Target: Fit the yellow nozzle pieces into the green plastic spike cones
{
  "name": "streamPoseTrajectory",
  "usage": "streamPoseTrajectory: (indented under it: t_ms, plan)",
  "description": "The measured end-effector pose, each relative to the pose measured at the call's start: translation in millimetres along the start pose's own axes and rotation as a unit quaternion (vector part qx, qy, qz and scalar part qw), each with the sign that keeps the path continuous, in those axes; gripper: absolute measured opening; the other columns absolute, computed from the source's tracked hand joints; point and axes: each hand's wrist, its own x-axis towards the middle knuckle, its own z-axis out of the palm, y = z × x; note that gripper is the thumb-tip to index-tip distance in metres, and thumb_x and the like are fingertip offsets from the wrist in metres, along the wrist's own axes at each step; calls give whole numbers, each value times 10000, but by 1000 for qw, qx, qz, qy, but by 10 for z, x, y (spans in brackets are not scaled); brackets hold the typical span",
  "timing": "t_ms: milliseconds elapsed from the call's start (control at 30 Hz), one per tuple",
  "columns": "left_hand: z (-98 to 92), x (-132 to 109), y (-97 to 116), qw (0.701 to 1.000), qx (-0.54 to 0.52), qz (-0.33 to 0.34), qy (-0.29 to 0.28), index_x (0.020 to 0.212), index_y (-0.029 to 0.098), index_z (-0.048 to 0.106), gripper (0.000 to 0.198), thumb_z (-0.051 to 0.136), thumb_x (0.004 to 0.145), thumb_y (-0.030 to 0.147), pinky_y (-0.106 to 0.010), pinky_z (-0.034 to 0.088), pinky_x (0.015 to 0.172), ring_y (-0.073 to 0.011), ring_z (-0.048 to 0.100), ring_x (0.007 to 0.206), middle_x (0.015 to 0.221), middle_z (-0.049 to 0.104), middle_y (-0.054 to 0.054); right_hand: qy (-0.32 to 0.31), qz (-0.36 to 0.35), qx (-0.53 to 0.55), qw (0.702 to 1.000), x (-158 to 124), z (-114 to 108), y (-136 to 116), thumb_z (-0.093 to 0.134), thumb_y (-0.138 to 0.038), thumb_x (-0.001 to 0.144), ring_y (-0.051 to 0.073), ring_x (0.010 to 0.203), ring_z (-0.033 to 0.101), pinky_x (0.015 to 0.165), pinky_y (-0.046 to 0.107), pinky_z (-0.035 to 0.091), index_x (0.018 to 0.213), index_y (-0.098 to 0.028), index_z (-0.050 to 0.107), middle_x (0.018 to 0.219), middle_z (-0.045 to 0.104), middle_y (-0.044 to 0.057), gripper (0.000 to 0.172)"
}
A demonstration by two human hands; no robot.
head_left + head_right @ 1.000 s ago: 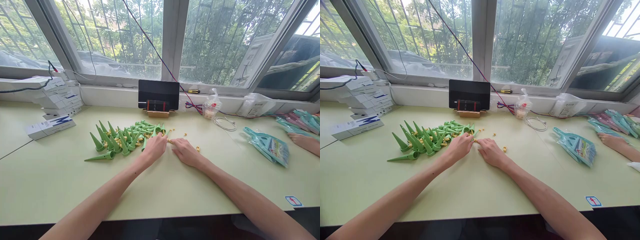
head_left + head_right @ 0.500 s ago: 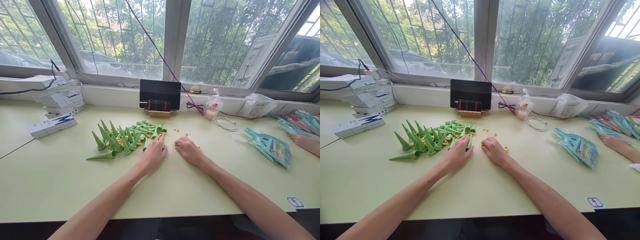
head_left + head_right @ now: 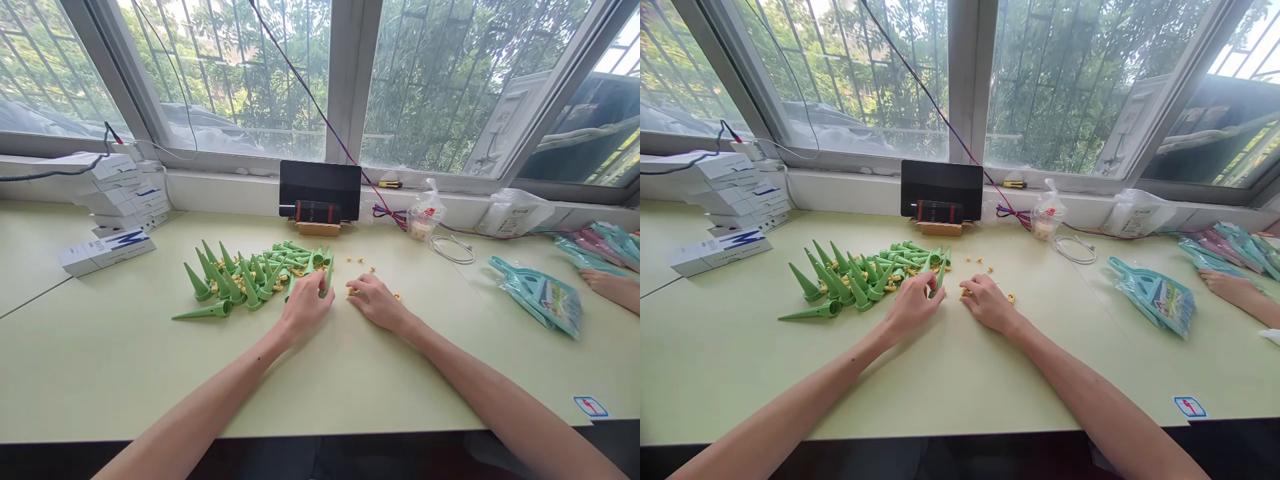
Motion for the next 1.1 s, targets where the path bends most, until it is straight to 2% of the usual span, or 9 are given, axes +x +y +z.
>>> streamPoseTrajectory:
  t_ms: [133,267,367,467,700,767,867,967,1100]
  plan:
    - [45,-6,6,993,-114,-8,1,893,200,496,129,581,837,279,-256,389,567,-87,437,497,816,605,10,-1,-8,-3,1000,2,3,1,576,-138,915,239,959,576,885,403,488,1032,-180,676,993,620,109,159]
    - [72,-25,43,983,-178,-26,-29,1130,200,528,293,576,852,279,-255,436,577,-80,457,511,971,644,-25,7,5,-11,1000,8,8,16,542,-115,920,227,911,562,850,387,484,958,-172,654,940,610,95,131]
    - [80,-35,48,981,-188,-19,-50,1038,200,595,191,544,876,286,-255,445,583,-98,497,563,983,666,-30,9,21,-18,1000,10,7,24,557,-121,909,225,900,549,838,378,478,911,-172,625,908,593,85,85]
    - [83,-39,35,978,-198,-26,-65,939,197,609,133,538,877,289,-248,422,526,-95,486,511,871,666,-6,14,32,-24,999,8,4,25,585,-132,893,231,923,537,841,376,473,895,-182,600,903,573,78,52]
    - [74,-24,1,978,-197,-44,-58,891,203,615,97,565,862,280,-248,413,495,-70,438,416,866,689,11,17,34,-22,999,-2,7,34,602,-163,890,238,995,510,898,385,456,904,-192,560,979,537,86,53]
    - [75,-20,-4,983,-173,-41,-45,914,204,616,100,604,837,268,-254,422,515,-65,425,424,926,697,2,12,36,-21,999,-3,9,38,586,-175,900,239,996,509,894,388,456,900,-192,539,986,543,89,51]
    - [66,-24,10,990,-140,-23,-12,1042,212,583,271,675,791,257,-271,454,574,-54,412,440,1066,677,-29,8,37,-19,999,0,7,33,558,-172,911,231,946,514,849,375,458,875,-196,511,950,561,79,64]
    - [38,-37,50,992,-122,22,35,1122,220,516,386,700,784,248,-285,476,643,-29,384,427,1091,637,-27,11,36,-11,999,8,-3,12,533,-161,918,213,856,517,774,345,450,839,-202,493,876,570,56,97]
    - [9,-58,97,983,-127,83,99,979,206,507,160,612,862,234,-240,416,568,-28,353,432,947,589,9,47,12,28,998,24,-19,-38,523,-189,940,183,761,518,712,312,427,819,-205,505,800,583,27,124]
